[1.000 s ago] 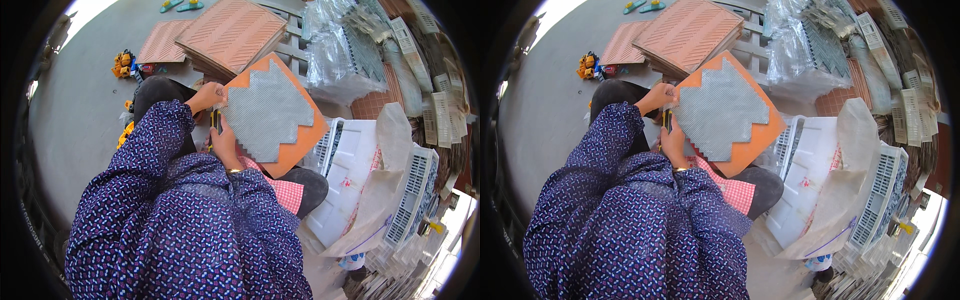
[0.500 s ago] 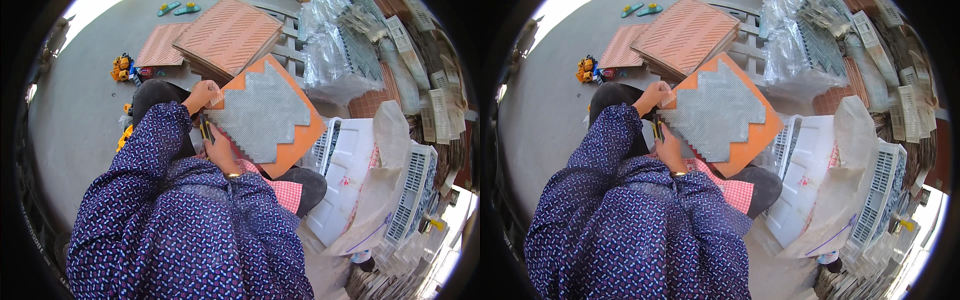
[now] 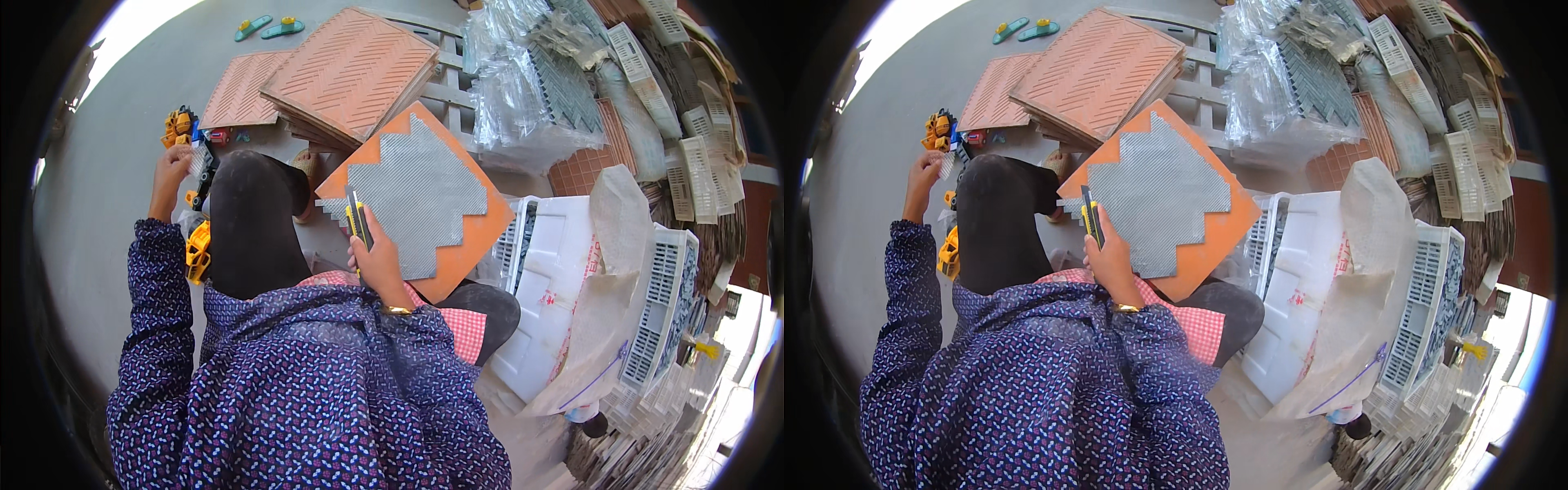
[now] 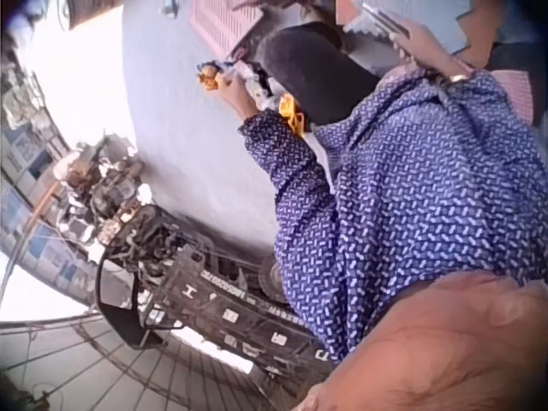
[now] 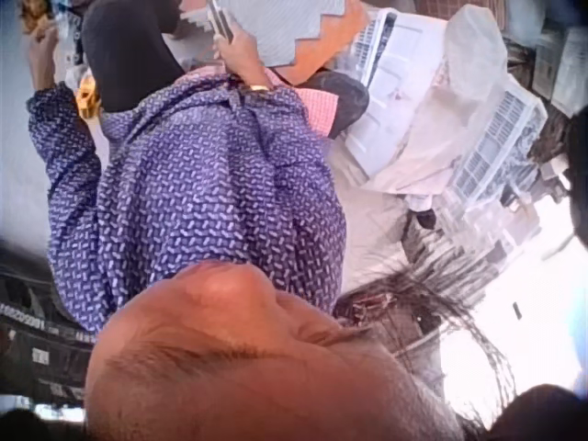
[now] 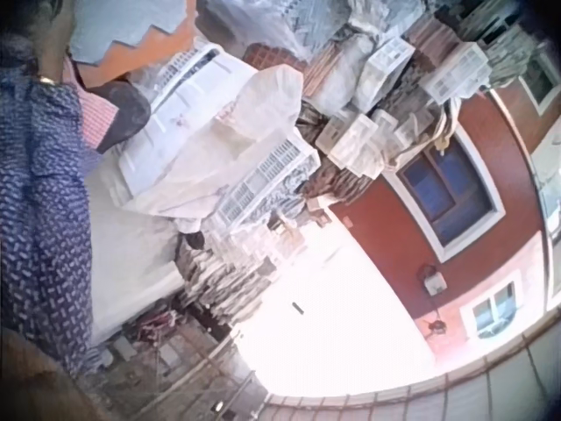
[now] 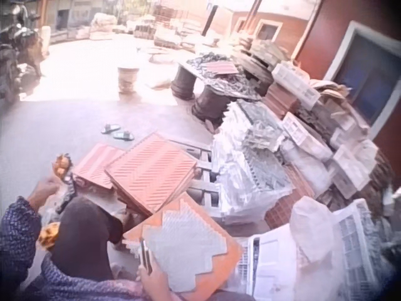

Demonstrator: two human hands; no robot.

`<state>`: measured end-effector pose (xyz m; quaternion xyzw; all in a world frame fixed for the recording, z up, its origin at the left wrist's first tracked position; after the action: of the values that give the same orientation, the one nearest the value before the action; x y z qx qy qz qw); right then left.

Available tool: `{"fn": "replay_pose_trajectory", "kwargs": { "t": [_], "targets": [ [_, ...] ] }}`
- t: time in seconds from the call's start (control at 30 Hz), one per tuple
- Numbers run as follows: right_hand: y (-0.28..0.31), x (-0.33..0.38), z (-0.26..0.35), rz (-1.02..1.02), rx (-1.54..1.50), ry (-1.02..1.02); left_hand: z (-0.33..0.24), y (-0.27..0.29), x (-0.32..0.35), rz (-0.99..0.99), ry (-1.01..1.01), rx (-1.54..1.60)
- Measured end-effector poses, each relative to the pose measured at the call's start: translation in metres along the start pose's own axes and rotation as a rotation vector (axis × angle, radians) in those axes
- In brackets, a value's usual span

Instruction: The person sits on the ground and uses a utility knife to cut a gray textured tile placed on an orange board. They repeatedly score and snap the tile, then set the cut piece aside.

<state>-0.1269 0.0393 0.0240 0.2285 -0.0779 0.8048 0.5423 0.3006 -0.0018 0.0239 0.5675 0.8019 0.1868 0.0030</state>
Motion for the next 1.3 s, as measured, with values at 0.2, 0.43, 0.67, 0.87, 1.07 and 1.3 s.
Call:
{"fn": "replay_pose_trajectory", "kwargs": {
  "t": [0.2, 0.43, 0.67, 0.87, 1.07, 1.3],
  "targets": [
    [0.065, 0.000, -0.004, -0.215, -0.068, 0.058, 0.200, 0.052, 0.092, 0.009, 0.284, -0.322],
    [0.143, 0.024, -0.015, -0.445, -0.232, 0.081, 0.313, 0.028, 0.160, 0.104, 0.592, -0.405],
    [0.262, 0.134, 0.025, -0.920, -0.120, 0.249, 0.310, 0.027, 0.137, 0.269, 0.810, -0.143],
    [0.336, 0.288, 0.069, -1.486, 0.463, 0.050, 0.234, 0.050, 0.032, -0.048, 0.481, 0.131],
    [0.383, 0.363, -0.010, -1.489, 0.692, -0.151, -0.017, -0.058, -0.018, 0.027, -0.171, -0.104],
    [0.368, 0.345, -0.023, -1.471, 1.036, -0.341, -0.111, -0.247, 0.039, 0.468, -0.379, -0.232]
  ]
}}
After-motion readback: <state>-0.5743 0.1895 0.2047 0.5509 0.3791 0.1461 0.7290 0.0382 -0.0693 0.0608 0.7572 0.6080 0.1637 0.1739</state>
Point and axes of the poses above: each hand's wrist, its own x-axis away from the middle knuckle, its own y-axis out of the back of the hand, z = x × y, the point moved 8 cm from there along -x, towards the middle knuckle, and after that the axes turned 6 degrees about z, right-handed, at the moved point
